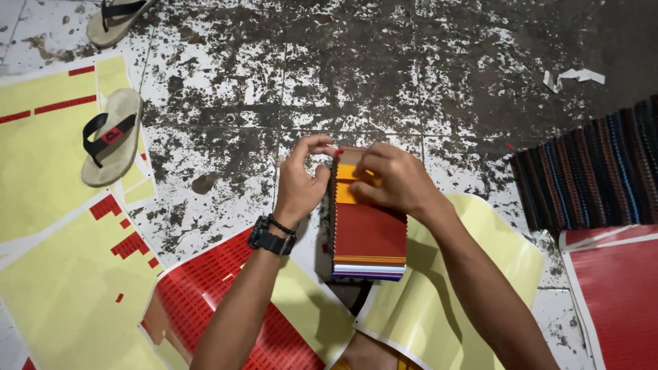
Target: The person peels small red stickers from a yellow backing sheet and places them onto a stack of colorful, textured square sheets. They repeat this process, handling the stack and the sticker sheet to apply the stickers to the top of the stack.
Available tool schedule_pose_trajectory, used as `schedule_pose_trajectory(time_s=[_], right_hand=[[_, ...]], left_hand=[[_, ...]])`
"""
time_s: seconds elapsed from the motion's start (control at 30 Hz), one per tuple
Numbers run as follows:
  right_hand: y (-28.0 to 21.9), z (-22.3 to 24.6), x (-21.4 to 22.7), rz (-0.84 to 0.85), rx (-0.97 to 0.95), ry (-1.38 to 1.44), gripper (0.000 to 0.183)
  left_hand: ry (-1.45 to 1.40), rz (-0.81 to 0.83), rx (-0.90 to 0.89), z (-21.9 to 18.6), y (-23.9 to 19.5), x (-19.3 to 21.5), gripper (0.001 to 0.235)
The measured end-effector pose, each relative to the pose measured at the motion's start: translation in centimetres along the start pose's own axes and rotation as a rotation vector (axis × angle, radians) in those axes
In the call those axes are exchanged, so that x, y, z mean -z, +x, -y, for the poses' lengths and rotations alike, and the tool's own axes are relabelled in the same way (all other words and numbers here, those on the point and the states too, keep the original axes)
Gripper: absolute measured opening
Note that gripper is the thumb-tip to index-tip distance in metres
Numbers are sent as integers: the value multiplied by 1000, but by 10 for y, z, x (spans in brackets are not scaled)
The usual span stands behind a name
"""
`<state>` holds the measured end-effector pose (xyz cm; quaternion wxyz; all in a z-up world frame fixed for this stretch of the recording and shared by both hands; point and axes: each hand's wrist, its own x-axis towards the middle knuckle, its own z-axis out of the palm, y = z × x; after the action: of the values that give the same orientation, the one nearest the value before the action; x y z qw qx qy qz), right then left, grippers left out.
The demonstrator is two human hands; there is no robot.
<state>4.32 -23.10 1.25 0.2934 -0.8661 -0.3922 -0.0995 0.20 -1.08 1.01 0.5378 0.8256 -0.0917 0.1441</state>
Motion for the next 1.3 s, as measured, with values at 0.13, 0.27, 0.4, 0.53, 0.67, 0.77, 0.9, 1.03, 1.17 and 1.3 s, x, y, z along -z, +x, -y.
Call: schedule_pose_trajectory(time_s=[0.13, 0.27, 0.4, 0.53, 0.67, 0.77, 0.9, 1.03, 1.17, 1.3], right_hand=[[18, 30, 24, 79, -318, 353, 17], [17, 18, 17, 93, -470, 391, 16], [17, 18, 16, 114, -513, 460, 16], [17, 17, 14, 143, -530, 481, 16], [19, 14, 10, 148, -481, 350, 15], [28, 15, 10, 167, -442, 260, 16], [28, 8, -1, 182, -445, 134, 16], [23, 3, -15, 214, -470, 34, 17], [18, -7, -29, 218, -448, -85, 17], [21, -1, -14, 191, -389, -232, 28]], left_hand=[[-64, 48, -9, -7, 2, -5, 51], [-86, 56, -45, 8, 1, -12, 51], [-94, 55, -49, 14, 0, -14, 51], [-71, 47, -43, 19, -2, -15, 50], [312, 19, -48, 0, -5, -9, 42], [562, 4, -109, 2, -5, -8, 38], [721, 47, -210, 20, 0, -8, 32], [893, 93, -320, 25, 4, -14, 29], [971, 160, -328, 19, 8, -12, 26], [965, 184, -323, 15, 10, -10, 19]])
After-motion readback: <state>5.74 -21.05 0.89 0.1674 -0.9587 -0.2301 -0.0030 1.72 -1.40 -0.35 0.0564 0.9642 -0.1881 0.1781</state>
